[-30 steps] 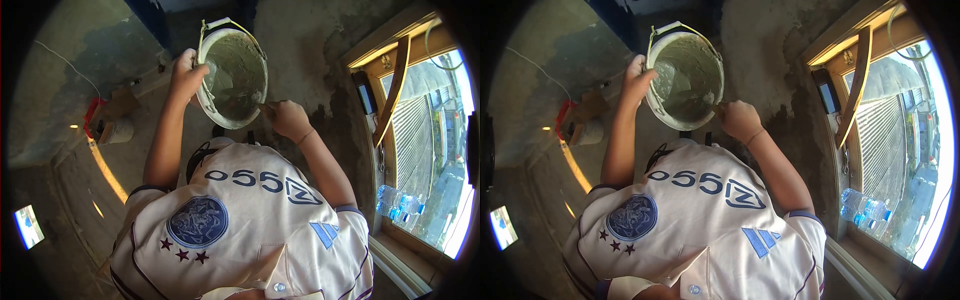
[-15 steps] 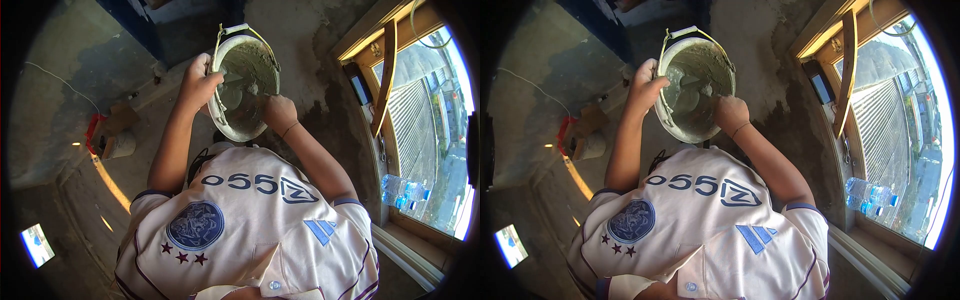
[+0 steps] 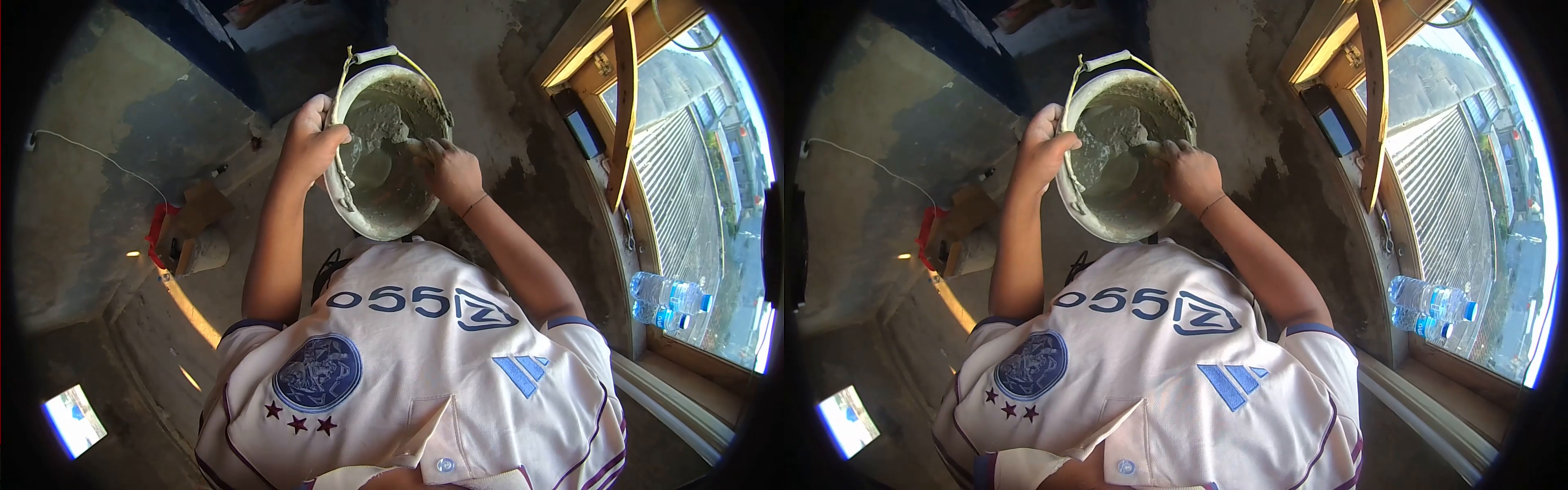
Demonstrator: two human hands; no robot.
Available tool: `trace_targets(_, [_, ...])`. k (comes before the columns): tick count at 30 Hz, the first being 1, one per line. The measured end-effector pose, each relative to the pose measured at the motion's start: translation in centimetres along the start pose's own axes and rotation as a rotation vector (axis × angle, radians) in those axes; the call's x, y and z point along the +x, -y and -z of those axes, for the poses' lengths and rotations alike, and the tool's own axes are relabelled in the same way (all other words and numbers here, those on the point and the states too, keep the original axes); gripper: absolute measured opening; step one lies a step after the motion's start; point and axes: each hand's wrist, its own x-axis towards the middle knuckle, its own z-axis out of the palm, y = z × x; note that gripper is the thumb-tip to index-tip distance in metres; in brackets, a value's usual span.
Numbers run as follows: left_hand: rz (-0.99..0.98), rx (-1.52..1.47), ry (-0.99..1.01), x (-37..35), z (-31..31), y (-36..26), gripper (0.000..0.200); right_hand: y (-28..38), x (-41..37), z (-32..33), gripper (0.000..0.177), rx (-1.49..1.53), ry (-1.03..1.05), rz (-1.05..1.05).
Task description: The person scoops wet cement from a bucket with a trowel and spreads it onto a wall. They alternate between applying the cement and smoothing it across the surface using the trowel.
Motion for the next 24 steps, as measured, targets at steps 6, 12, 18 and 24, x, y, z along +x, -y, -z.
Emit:
trace_targets(6, [0.017,-0.004,0.007,0.5,0.5,0.5,0.02,-1.1,-0.5,1.4,0.032,0.119,-0.139,0.146])
trace_targets(12, [0.018,0.015,-0.015,0.6,1.2,1.5,0.025,-2.3,-2.7,1.8,0.033,0.178,-0.133,0.06])
trace_targets(18, [0.054,-0.068,-0.137,0.4,1.8,3.9,0.03,-5.0,-7.7,1.2,0.031,0.298,-0.134,-0.073])
trace_targets(24, [0.063,-0.057,-0.25,-0.2,4.0,7.4,0.028,-8.6,-13.9,-1.1,0.03,0.325,-0.211,-0.317])
